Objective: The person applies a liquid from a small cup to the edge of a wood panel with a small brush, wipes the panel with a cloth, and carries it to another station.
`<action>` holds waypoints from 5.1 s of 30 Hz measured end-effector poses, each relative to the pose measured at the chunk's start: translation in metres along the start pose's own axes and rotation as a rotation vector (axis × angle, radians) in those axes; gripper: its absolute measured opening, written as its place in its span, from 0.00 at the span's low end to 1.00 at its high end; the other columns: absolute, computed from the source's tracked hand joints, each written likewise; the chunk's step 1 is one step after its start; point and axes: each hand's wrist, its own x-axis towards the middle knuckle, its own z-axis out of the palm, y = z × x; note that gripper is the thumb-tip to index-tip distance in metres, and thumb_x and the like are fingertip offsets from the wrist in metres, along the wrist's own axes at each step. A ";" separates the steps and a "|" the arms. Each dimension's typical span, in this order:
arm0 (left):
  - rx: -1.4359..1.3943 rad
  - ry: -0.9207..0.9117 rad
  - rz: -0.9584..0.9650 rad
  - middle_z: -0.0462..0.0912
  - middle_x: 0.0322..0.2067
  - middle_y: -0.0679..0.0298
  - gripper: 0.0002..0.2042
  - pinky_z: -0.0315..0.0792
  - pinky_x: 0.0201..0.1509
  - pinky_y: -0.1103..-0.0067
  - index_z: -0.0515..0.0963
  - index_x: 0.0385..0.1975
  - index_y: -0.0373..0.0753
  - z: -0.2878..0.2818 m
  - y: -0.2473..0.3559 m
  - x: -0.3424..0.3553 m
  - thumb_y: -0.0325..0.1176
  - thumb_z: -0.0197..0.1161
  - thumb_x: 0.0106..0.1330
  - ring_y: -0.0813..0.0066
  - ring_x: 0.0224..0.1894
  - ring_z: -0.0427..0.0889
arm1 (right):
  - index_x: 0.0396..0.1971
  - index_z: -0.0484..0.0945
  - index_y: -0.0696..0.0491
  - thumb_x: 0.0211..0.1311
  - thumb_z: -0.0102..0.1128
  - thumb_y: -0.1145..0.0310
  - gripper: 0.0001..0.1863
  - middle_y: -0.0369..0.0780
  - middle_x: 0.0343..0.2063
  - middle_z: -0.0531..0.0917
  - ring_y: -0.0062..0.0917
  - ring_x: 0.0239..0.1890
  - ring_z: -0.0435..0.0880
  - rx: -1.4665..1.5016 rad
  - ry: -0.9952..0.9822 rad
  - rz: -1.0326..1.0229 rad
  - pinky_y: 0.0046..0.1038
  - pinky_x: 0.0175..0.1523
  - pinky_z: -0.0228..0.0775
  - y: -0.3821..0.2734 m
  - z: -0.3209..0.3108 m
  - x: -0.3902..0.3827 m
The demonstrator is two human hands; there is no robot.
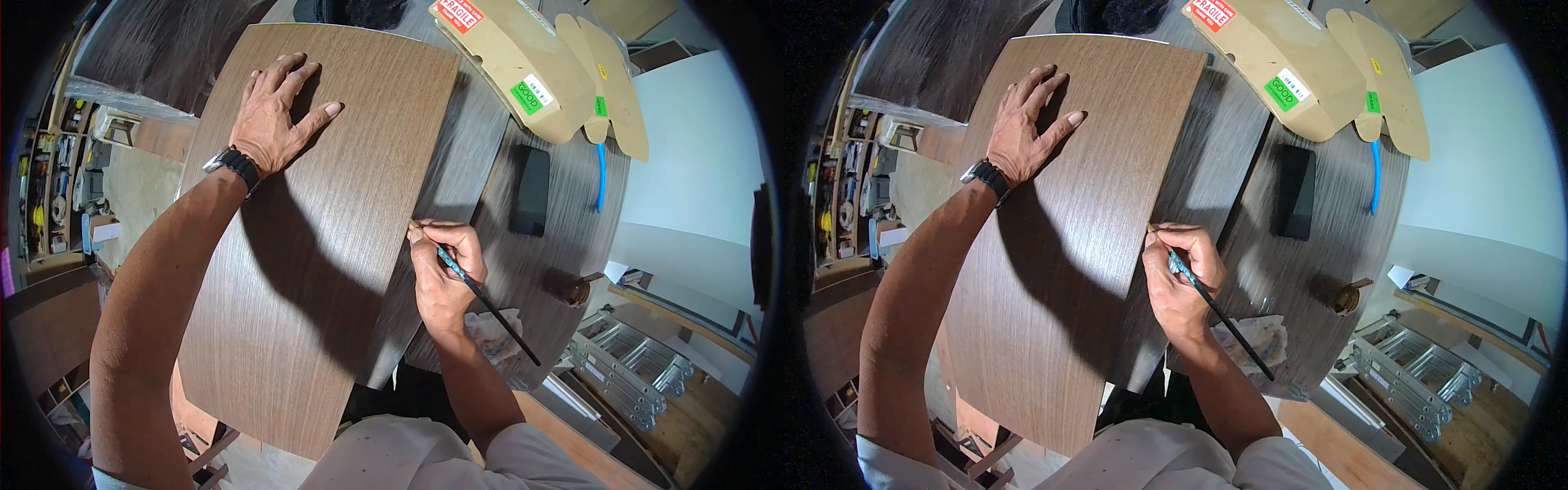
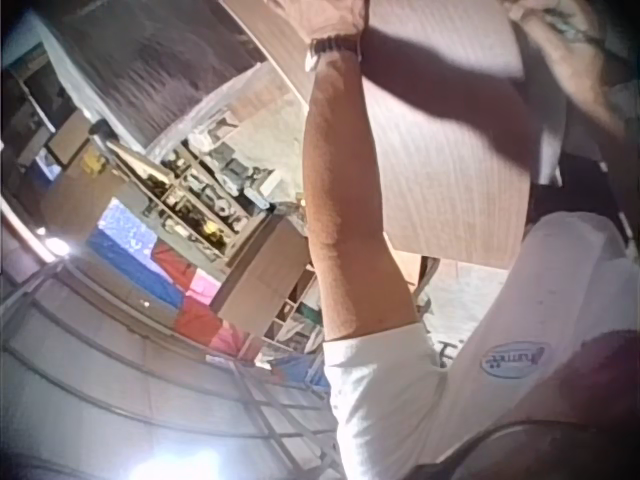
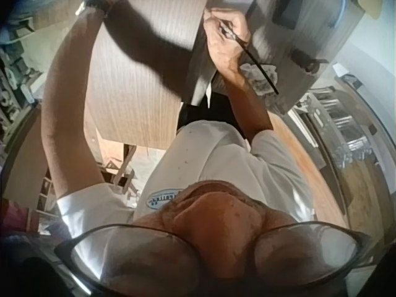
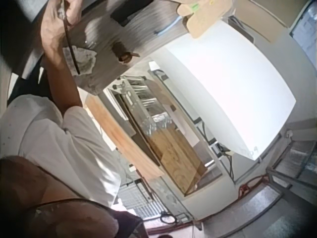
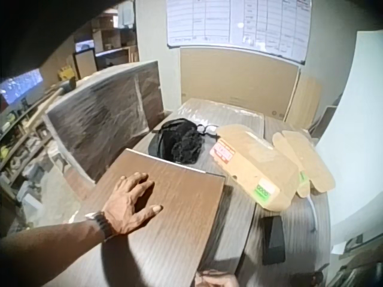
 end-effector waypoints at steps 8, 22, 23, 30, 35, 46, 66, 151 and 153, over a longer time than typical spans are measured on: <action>-0.012 -0.003 -0.002 0.65 0.74 0.55 0.40 0.58 0.80 0.57 0.70 0.71 0.47 0.000 -0.001 0.000 0.69 0.59 0.67 0.51 0.75 0.62 | 0.36 0.77 0.59 0.57 0.67 0.88 0.11 0.45 0.36 0.87 0.24 0.38 0.88 0.012 -0.004 -0.041 0.25 0.44 0.80 0.003 -0.001 -0.006; -0.009 0.024 0.020 0.66 0.73 0.56 0.39 0.58 0.80 0.57 0.71 0.70 0.46 0.000 -0.003 0.000 0.68 0.59 0.67 0.51 0.74 0.64 | 0.37 0.77 0.59 0.60 0.67 0.87 0.10 0.44 0.38 0.87 0.21 0.38 0.86 0.074 0.012 0.024 0.23 0.43 0.79 0.000 0.001 -0.006; -0.015 0.023 0.018 0.66 0.73 0.56 0.39 0.57 0.80 0.57 0.71 0.70 0.47 0.000 -0.003 0.000 0.69 0.59 0.67 0.51 0.74 0.64 | 0.37 0.77 0.59 0.60 0.67 0.86 0.10 0.44 0.37 0.87 0.20 0.37 0.86 0.068 0.017 0.017 0.23 0.43 0.79 0.001 0.002 -0.005; -0.001 0.014 0.013 0.65 0.74 0.57 0.41 0.51 0.82 0.54 0.70 0.71 0.47 0.002 -0.004 0.001 0.71 0.58 0.66 0.50 0.76 0.62 | 0.36 0.77 0.59 0.60 0.67 0.85 0.09 0.44 0.37 0.87 0.18 0.36 0.85 0.023 0.007 0.034 0.21 0.41 0.77 -0.001 0.000 -0.002; -0.022 0.005 0.004 0.65 0.74 0.57 0.41 0.48 0.83 0.53 0.70 0.71 0.48 0.002 -0.001 0.003 0.71 0.57 0.67 0.51 0.77 0.61 | 0.36 0.77 0.59 0.59 0.67 0.85 0.09 0.44 0.36 0.87 0.19 0.35 0.85 0.009 0.009 0.007 0.22 0.40 0.77 -0.001 -0.002 0.000; -0.009 -0.002 0.005 0.64 0.74 0.57 0.41 0.45 0.84 0.53 0.69 0.72 0.49 0.002 -0.004 0.001 0.71 0.55 0.67 0.54 0.77 0.61 | 0.36 0.76 0.60 0.57 0.66 0.88 0.11 0.46 0.36 0.87 0.24 0.39 0.88 0.050 -0.014 -0.014 0.25 0.45 0.81 0.001 -0.002 -0.008; -0.049 -0.042 -0.037 0.64 0.74 0.57 0.41 0.53 0.82 0.55 0.69 0.72 0.48 -0.003 0.001 0.002 0.72 0.54 0.67 0.53 0.76 0.61 | 0.37 0.76 0.61 0.63 0.64 0.86 0.08 0.43 0.36 0.86 0.19 0.38 0.86 0.151 0.067 0.017 0.22 0.45 0.80 0.000 0.006 0.035; -0.267 -0.456 -0.040 0.74 0.60 0.47 0.37 0.77 0.63 0.63 0.69 0.68 0.36 -0.030 0.337 -0.209 0.44 0.76 0.60 0.47 0.61 0.77 | 0.38 0.78 0.58 0.65 0.70 0.78 0.08 0.34 0.31 0.80 0.12 0.33 0.76 -0.136 0.171 0.191 0.17 0.39 0.70 -0.074 -0.337 -0.101; -0.249 -0.581 -0.080 0.73 0.59 0.47 0.38 0.78 0.63 0.63 0.68 0.69 0.37 -0.003 0.356 -0.211 0.49 0.74 0.62 0.47 0.61 0.78 | 0.36 0.78 0.58 0.65 0.72 0.76 0.08 0.33 0.28 0.80 0.12 0.30 0.77 -0.091 0.196 0.124 0.17 0.36 0.69 -0.072 -0.338 -0.081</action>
